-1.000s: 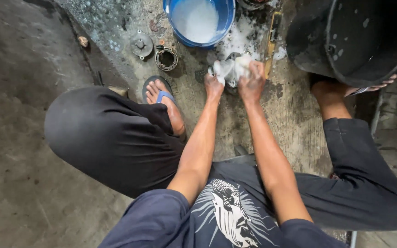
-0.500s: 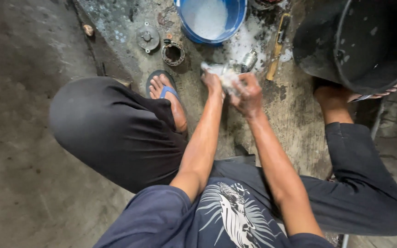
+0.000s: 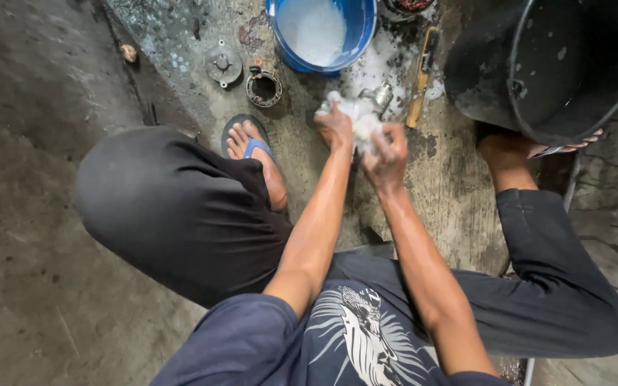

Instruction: The person sits on a concrete floor and scrubs various mechanical parts, including a cylindrical housing and a smaller cylindrical component, using a brush and soapy water from a blue bucket. The person repeatedly dips the brush into the bucket and scrubs the parts, rinsing them in a black bucket.

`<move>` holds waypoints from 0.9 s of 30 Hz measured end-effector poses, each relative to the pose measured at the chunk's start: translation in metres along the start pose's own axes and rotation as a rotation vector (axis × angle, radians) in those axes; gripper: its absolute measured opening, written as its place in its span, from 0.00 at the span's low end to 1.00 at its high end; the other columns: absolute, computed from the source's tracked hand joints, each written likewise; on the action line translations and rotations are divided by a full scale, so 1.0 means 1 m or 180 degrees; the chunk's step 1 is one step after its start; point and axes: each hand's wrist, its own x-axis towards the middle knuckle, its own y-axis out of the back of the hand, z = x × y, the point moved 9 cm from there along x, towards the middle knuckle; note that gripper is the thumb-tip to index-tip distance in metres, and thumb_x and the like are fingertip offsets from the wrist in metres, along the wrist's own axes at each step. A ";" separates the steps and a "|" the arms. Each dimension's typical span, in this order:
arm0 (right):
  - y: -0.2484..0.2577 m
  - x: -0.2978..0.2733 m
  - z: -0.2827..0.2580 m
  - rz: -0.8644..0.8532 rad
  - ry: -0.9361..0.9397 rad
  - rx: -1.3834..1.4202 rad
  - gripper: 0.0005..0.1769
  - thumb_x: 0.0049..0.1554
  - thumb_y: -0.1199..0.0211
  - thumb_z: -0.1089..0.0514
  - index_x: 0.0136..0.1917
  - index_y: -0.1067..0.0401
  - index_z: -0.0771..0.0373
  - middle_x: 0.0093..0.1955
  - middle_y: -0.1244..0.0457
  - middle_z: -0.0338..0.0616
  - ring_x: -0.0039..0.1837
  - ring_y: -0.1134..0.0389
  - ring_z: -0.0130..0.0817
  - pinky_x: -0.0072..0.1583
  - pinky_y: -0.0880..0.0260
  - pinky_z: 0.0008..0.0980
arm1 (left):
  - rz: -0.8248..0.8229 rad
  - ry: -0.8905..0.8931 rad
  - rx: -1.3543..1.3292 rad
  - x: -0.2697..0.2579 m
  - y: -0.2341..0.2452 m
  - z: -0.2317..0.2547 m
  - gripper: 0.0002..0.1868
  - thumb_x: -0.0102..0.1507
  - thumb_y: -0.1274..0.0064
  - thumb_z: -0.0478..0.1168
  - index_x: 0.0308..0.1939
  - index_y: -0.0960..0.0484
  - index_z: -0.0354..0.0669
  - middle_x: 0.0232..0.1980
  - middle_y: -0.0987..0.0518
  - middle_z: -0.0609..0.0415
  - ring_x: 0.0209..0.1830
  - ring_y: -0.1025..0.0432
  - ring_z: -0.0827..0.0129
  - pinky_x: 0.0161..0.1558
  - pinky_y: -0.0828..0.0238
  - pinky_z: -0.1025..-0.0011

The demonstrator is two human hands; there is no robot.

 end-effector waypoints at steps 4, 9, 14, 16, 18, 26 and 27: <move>0.014 0.046 0.021 0.0151 -0.0538 0.0179 0.13 0.43 0.33 0.69 0.44 0.26 0.64 0.48 0.40 0.46 0.51 0.34 0.47 0.57 0.31 0.38 | -0.0254 -0.0146 0.0326 -0.001 -0.018 -0.019 0.26 0.63 0.45 0.53 0.56 0.23 0.36 0.53 0.18 0.36 0.60 0.24 0.48 0.59 0.24 0.55; 0.014 0.052 0.003 -0.0049 -0.0690 0.0342 0.18 0.39 0.31 0.72 0.44 0.31 0.67 0.47 0.42 0.49 0.52 0.36 0.51 0.56 0.35 0.44 | -0.0234 0.0076 0.0022 -0.021 0.014 0.023 0.26 0.63 0.47 0.51 0.53 0.21 0.30 0.52 0.17 0.33 0.59 0.24 0.46 0.62 0.27 0.56; -0.010 -0.025 -0.010 0.0277 0.0064 0.0423 0.12 0.41 0.33 0.67 0.42 0.24 0.65 0.44 0.39 0.50 0.44 0.34 0.52 0.49 0.29 0.40 | 0.0083 0.0384 -0.0533 -0.019 0.029 0.018 0.31 0.65 0.50 0.56 0.46 0.18 0.24 0.49 0.18 0.29 0.57 0.23 0.43 0.58 0.28 0.53; -0.008 -0.019 -0.001 0.0354 0.0053 0.0306 0.12 0.41 0.31 0.64 0.42 0.23 0.63 0.44 0.39 0.48 0.43 0.34 0.51 0.49 0.29 0.40 | 0.0007 0.0399 -0.0486 -0.029 0.026 0.029 0.30 0.65 0.51 0.54 0.46 0.18 0.23 0.49 0.18 0.28 0.57 0.23 0.43 0.58 0.28 0.53; -0.008 -0.003 0.009 0.0442 0.0062 0.0211 0.13 0.40 0.28 0.61 0.41 0.22 0.61 0.44 0.38 0.47 0.43 0.33 0.50 0.49 0.29 0.41 | -0.0052 0.0395 -0.0456 -0.028 0.016 0.032 0.29 0.66 0.52 0.53 0.46 0.18 0.22 0.49 0.18 0.27 0.57 0.23 0.42 0.57 0.28 0.53; 0.008 0.070 0.032 -0.0011 -0.0952 0.0670 0.16 0.45 0.30 0.69 0.49 0.24 0.68 0.46 0.39 0.47 0.51 0.33 0.45 0.57 0.32 0.36 | -0.0144 -0.0241 0.0187 -0.008 -0.004 -0.001 0.23 0.64 0.46 0.46 0.54 0.22 0.28 0.52 0.18 0.31 0.60 0.24 0.43 0.62 0.26 0.55; 0.005 0.065 0.031 -0.0005 -0.0939 0.0667 0.16 0.45 0.30 0.69 0.49 0.24 0.68 0.46 0.39 0.47 0.51 0.33 0.45 0.57 0.32 0.36 | -0.0146 -0.0246 0.0174 -0.011 0.000 0.006 0.23 0.64 0.46 0.46 0.54 0.22 0.28 0.52 0.18 0.31 0.60 0.24 0.43 0.62 0.26 0.55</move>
